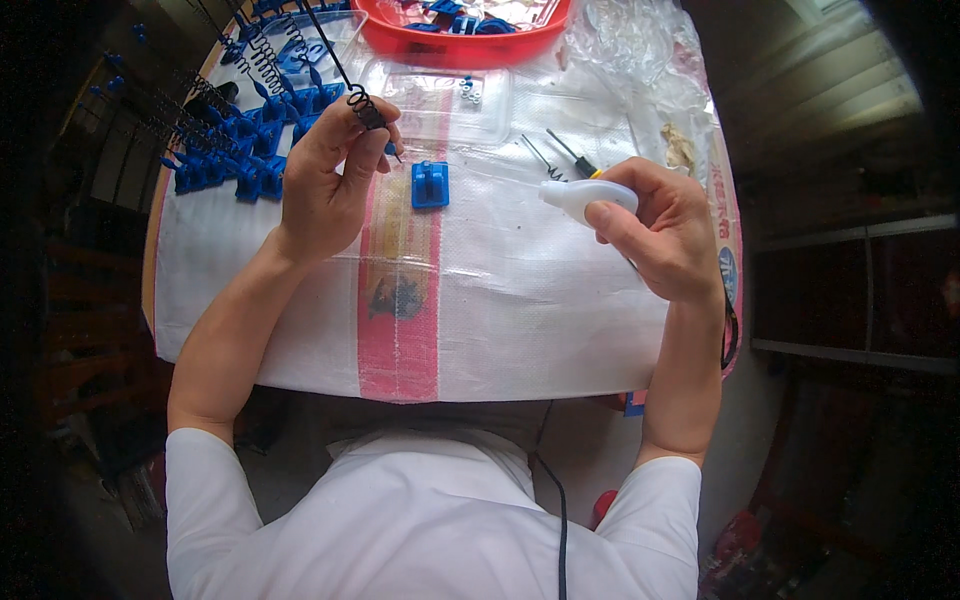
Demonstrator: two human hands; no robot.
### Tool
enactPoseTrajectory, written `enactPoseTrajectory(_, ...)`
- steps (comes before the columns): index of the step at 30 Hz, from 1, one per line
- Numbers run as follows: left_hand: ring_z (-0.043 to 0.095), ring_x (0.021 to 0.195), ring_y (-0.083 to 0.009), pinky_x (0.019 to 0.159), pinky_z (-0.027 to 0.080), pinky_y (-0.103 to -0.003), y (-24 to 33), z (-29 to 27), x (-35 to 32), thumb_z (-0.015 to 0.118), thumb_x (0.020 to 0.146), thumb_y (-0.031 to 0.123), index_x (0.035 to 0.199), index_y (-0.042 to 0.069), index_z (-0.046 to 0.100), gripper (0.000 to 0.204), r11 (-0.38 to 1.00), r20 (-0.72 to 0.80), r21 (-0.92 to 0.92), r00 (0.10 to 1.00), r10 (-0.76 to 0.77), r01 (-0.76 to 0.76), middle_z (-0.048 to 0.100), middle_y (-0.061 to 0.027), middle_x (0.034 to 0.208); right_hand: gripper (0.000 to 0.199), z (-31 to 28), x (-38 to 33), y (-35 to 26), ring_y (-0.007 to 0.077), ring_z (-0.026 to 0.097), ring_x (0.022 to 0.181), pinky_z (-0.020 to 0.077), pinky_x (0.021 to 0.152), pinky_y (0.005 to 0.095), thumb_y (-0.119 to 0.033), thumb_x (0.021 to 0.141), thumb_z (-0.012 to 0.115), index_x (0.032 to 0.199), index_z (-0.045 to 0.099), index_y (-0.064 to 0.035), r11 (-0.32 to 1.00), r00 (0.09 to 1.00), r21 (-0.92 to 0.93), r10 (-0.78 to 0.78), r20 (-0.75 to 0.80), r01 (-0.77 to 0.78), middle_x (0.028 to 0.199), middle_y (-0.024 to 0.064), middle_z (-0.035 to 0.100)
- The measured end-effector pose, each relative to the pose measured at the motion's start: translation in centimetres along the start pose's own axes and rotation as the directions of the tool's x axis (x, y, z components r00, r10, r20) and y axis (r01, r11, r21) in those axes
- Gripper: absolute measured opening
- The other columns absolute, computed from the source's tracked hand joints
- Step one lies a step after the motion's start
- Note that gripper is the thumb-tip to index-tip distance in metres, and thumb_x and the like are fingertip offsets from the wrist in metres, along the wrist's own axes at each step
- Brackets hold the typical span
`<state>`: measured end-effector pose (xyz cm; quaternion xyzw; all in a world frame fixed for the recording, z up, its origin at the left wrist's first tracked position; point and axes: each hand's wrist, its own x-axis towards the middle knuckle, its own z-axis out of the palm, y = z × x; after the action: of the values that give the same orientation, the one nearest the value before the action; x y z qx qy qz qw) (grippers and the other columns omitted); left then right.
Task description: Manually assembling a spring-like component onto a plastic base and connecting a wire.
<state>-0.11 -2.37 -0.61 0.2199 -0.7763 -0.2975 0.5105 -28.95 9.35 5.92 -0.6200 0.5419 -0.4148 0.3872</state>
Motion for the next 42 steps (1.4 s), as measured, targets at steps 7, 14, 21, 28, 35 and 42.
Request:
enactPoseTrajectory(7,0.064,0.075,-0.0187,0.065,0.053,-0.029,0.1,-0.1,0.0,0.059,0.096,0.002,0.106,0.001,0.061,0.010,1.000,-0.003,0.003,1.000,0.001,-0.001,0.062,-0.0099,0.088,0.020,0.0,0.0,-0.3,0.0070,0.058,0.063,0.0438,0.056,0.0197,-0.014,0.085,0.071,0.095,0.068,0.0030,1.000,1.000,-0.022,0.022,0.015,-0.021,0.074,0.0053,0.065)
enactPoseTrajectory(14,0.064,0.074,-0.0190,0.064,0.053,-0.029,0.1,-0.1,0.1,0.060,0.095,0.002,0.106,0.001,0.061,0.011,1.000,-0.004,0.003,1.000,0.014,-0.014,0.062,-0.0105,0.088,0.020,0.0,0.0,-0.2,0.0064,0.058,0.063,0.0434,0.057,0.0198,-0.014,0.085,0.071,0.096,0.067,0.0031,1.000,0.999,-0.006,0.030,0.016,-0.030,0.075,0.0049,0.065)
enactPoseTrajectory(21,0.064,0.074,-0.0189,0.064,0.053,-0.029,0.0,-0.1,0.1,0.059,0.096,0.002,0.106,0.000,0.060,0.010,0.999,-0.002,0.017,1.000,0.031,-0.031,0.062,-0.0106,0.087,0.020,0.0,0.0,-0.1,0.0061,0.057,0.063,0.0431,0.056,0.0196,-0.014,0.085,0.071,0.095,0.068,0.0030,1.000,1.000,-0.007,0.006,0.009,-0.006,0.074,0.0047,0.065)
enactPoseTrajectory(28,0.064,0.074,-0.0186,0.064,0.053,-0.029,0.1,-0.1,0.1,0.059,0.096,0.003,0.105,0.001,0.060,0.009,1.000,-0.002,0.014,1.000,0.025,-0.025,0.062,-0.0101,0.087,0.021,0.1,0.1,-0.2,0.0062,0.057,0.062,0.0428,0.056,0.0194,-0.014,0.085,0.071,0.096,0.068,0.0031,0.999,1.000,-0.020,0.026,0.016,-0.026,0.074,0.0044,0.065)
enactPoseTrajectory(35,0.064,0.074,-0.0185,0.063,0.053,-0.029,0.1,-0.2,0.1,0.059,0.096,0.003,0.105,0.001,0.061,0.009,0.999,-0.003,0.027,0.999,0.034,-0.034,0.062,-0.0097,0.087,0.019,0.1,0.0,-0.1,0.0058,0.057,0.062,0.0424,0.056,0.0197,-0.014,0.084,0.071,0.093,0.067,0.0028,1.000,1.000,0.012,0.025,-0.002,-0.025,0.073,0.0041,0.064)
enactPoseTrajectory(42,0.064,0.076,-0.0145,0.064,0.052,-0.026,0.3,-0.2,0.3,0.058,0.098,0.007,0.109,0.001,0.061,0.013,0.997,-0.024,-0.081,1.000,-0.010,0.008,0.064,-0.0074,0.087,0.020,-1.2,-0.1,0.1,0.0054,0.055,0.062,0.0400,0.052,0.0187,-0.014,0.086,0.067,0.095,0.064,0.0039,0.992,0.995,0.121,0.053,-0.089,-0.042,0.072,0.0057,0.063)
